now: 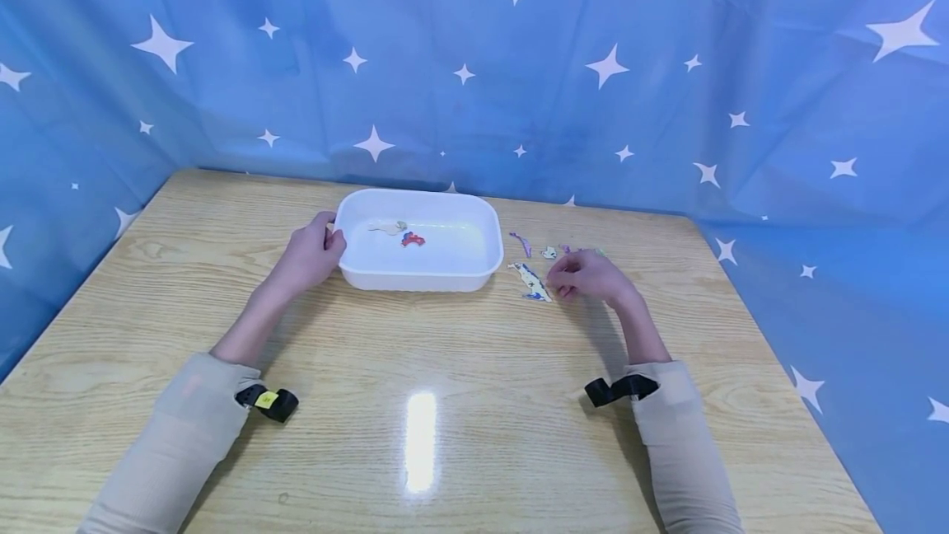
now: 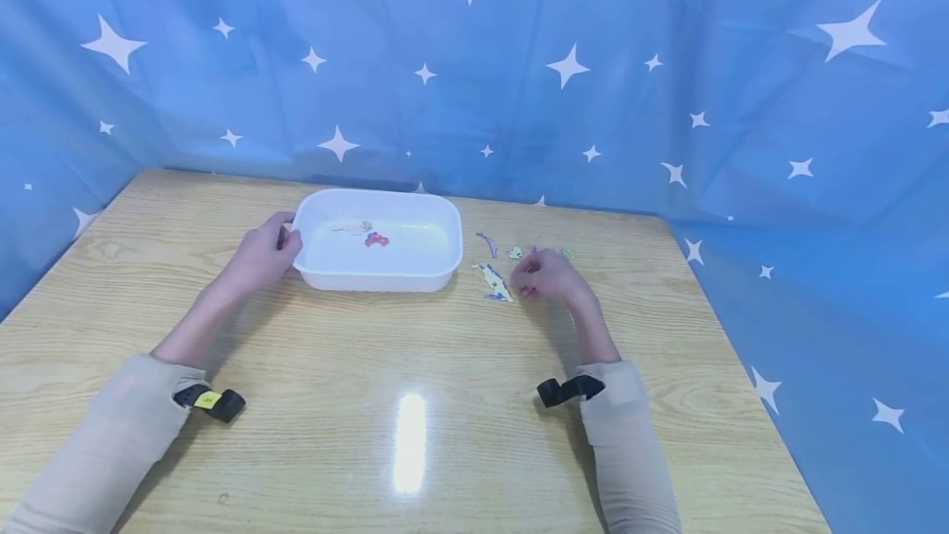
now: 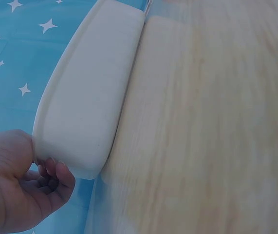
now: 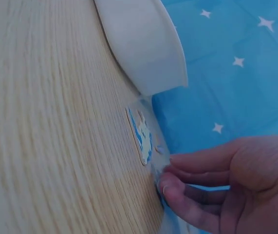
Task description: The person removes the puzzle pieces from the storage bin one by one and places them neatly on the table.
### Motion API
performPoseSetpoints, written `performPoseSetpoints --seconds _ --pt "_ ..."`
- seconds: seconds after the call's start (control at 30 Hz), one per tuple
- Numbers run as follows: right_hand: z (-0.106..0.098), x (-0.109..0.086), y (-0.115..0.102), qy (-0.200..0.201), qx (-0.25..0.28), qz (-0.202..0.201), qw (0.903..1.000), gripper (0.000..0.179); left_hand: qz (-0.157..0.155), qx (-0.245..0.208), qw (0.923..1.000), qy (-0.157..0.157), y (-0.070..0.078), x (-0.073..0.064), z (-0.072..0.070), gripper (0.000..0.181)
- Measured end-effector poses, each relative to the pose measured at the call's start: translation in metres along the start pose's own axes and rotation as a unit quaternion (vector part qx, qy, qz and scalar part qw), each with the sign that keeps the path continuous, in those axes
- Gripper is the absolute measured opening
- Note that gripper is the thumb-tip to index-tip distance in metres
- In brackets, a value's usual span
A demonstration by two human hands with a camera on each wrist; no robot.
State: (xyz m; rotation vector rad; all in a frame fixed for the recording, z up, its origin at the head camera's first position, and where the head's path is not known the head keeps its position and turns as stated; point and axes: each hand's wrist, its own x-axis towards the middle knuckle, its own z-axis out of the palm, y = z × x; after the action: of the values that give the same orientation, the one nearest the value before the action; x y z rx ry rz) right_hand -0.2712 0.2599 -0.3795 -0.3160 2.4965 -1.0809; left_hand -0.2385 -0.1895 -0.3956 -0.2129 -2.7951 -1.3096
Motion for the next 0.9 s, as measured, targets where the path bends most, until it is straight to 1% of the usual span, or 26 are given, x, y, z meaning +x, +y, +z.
performPoseSetpoints --seconds 0.13,0.3,0.4,0.5,0.6,0.63,0.77,0.9 --pt "0.000 0.001 0.001 0.022 0.011 -0.011 0.9996 0.026 0.000 0.001 1.0000 0.000 -0.001 0.001 0.001 0.048" --pt "0.005 0.005 -0.007 0.063 -0.006 -0.052 0.9967 0.032 0.002 0.001 1.0000 0.000 0.000 0.001 0.000 0.048" --pt "0.010 0.007 -0.019 0.087 -0.003 -0.088 0.9923 0.032 0.000 0.003 1.0000 0.000 0.000 0.001 0.000 0.048" --pt "0.017 0.000 -0.044 0.107 0.004 -0.119 0.9872 0.028 0.001 0.002 1.0000 -0.001 0.002 0.000 -0.001 0.049" --pt "0.022 0.001 -0.056 0.120 0.004 -0.144 0.9823 0.027 0.003 0.001 1.0000 0.000 0.002 0.000 -0.001 0.048" --pt "0.024 0.002 -0.059 0.123 0.004 -0.147 0.9815 0.027 0.004 0.001 1.0000 0.000 0.002 0.000 -0.001 0.048" --pt "0.030 0.016 -0.053 0.138 0.017 -0.173 0.9751 0.027 0.003 0.004 1.0000 0.002 0.002 0.000 -0.001 0.049" --pt "0.038 0.024 -0.060 0.153 0.037 -0.198 0.9676 0.024 0.004 0.004 1.0000 0.002 0.002 -0.001 0.000 0.048"
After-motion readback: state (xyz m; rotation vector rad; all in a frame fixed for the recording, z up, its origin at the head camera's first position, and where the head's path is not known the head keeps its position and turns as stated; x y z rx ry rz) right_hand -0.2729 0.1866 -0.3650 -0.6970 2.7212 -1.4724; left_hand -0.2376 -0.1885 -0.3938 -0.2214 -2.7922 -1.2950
